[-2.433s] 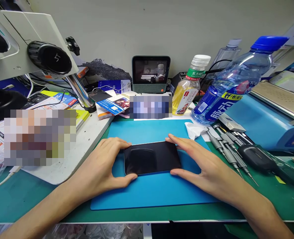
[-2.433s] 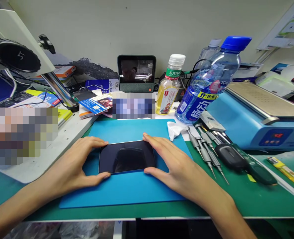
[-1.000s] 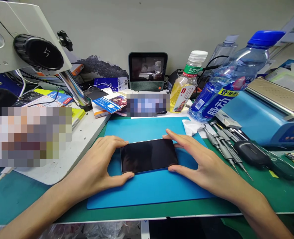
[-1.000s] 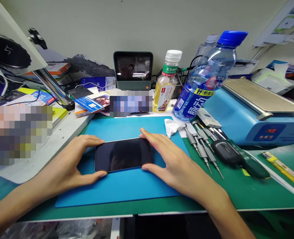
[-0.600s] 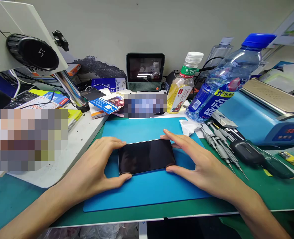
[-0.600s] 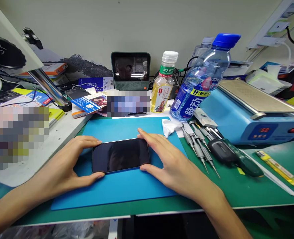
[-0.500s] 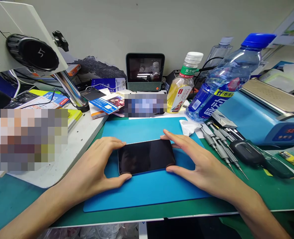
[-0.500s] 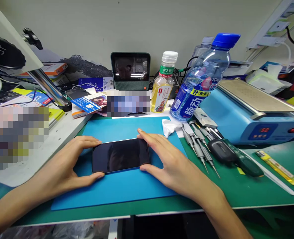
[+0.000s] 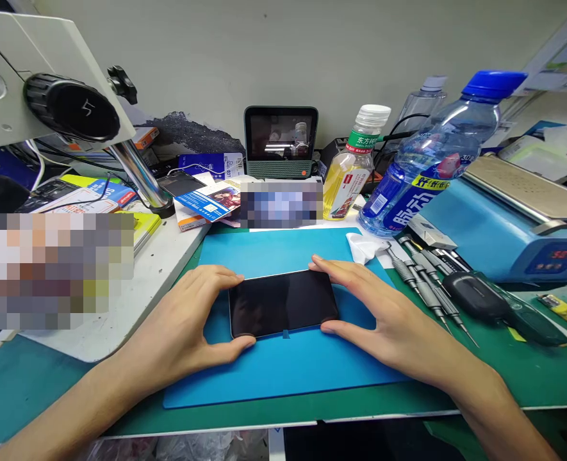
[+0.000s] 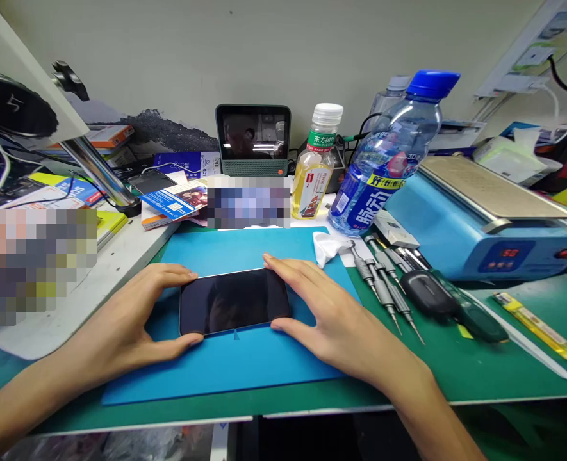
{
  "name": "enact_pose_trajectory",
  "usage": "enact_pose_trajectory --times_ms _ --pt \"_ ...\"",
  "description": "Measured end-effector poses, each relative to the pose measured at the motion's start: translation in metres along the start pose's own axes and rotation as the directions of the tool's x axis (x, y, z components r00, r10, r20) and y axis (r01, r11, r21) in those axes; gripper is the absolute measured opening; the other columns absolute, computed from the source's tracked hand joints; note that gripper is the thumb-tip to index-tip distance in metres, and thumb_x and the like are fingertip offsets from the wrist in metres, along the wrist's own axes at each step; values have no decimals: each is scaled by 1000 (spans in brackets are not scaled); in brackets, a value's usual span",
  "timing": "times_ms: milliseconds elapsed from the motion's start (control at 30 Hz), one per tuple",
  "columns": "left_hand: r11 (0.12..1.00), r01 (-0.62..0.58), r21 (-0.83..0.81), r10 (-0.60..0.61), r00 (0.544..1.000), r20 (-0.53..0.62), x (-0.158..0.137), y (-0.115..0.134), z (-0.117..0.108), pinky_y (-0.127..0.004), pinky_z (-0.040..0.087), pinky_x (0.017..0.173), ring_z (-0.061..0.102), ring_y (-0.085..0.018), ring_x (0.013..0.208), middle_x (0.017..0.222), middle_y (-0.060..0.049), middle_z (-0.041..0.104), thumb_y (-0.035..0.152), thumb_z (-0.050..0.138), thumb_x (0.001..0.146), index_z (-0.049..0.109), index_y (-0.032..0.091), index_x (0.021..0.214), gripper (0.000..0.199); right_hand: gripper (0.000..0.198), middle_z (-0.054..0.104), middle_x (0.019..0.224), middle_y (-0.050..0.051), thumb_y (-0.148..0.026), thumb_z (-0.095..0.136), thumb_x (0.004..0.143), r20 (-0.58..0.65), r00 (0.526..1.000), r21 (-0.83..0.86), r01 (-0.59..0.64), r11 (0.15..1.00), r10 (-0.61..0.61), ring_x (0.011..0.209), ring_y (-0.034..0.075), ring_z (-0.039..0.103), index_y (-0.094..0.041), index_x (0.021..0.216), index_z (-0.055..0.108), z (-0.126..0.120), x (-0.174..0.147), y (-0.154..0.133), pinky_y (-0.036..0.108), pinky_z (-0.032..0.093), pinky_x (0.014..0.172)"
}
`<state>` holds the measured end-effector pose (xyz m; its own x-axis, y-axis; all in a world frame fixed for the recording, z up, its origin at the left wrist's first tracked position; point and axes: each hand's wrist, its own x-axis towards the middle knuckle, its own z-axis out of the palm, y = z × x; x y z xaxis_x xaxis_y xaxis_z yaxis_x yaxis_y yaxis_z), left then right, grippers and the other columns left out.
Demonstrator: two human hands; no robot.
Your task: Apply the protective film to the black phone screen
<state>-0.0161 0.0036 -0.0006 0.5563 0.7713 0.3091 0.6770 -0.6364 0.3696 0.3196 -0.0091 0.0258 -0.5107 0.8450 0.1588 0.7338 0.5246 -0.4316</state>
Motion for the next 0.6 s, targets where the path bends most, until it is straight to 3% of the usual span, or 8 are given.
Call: enact_pose_trajectory --times_ms 267,600 --pt "1000 2 8 -2 1000 7 1 0 0 -55 54 107 62 -36 128 137 -14 62 49 78 89 46 24 137 62 73 52 163 1 -40 68 100 -22 997 -29 71 997 -72 151 23 48 -37 164 33 0 1 4 41 43 125" --pt "1000 -9 10 9 1000 -5 1 0 1 -54 55 106 63 -36 127 136 -14 63 48 79 89 47 23 135 62 71 53 162 1 -40 69 100 -23 997 -10 70 998 -70 149 25 50 -38 163 37 -1 1 3 43 45 124"
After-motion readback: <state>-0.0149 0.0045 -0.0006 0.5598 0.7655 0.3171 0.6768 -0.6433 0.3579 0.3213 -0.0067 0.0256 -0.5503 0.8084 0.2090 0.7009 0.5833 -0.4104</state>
